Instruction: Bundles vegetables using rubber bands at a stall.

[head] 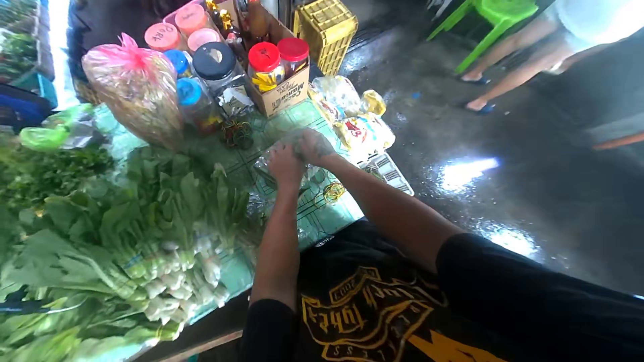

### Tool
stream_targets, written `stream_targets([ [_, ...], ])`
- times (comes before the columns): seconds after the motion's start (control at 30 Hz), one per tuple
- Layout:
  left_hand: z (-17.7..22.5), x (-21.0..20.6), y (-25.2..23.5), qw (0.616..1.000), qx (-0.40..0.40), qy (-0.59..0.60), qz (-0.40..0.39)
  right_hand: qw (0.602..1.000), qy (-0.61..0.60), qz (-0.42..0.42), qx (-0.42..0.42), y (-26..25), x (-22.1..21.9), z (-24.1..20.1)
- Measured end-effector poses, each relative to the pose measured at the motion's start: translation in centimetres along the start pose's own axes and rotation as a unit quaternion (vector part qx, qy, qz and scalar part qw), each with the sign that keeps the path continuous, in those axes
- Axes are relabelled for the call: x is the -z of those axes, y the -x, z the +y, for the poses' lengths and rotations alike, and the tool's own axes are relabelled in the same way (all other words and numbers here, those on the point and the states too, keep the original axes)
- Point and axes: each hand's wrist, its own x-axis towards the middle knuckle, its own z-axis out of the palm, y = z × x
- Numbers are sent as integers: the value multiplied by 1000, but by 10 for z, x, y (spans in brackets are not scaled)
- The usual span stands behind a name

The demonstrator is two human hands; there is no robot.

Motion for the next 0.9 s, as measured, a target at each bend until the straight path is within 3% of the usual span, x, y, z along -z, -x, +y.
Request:
stream_targets([
  [0.2,-11,-14,20,989,-24,94,108,983,3,-73,170,-12,9,12],
  [0.37,-17,-25,17,980,-9,114,162,954,145,-44,260,-20,2,15],
  [0.43,-17,-28,17,976,-3,114,184,957,179,-33,226,-24,-7,14],
  [0.53,-14,-33,21,973,15,109,203,984,141,-37,98,-23,-5,9],
  [0.7,-4,-18,43,951,155,119,239,996,10,-19,-92,-34,11,8],
  [0.77,-5,-6,51,940,232,99,230,982,-120,-55,-135,-40,25,18],
  [0.83,-9,5,54,929,279,76,231,940,-274,-112,-169,-56,36,36],
  [0.9,-10,17,55,921,313,52,226,911,-331,-185,-160,-69,47,49],
])
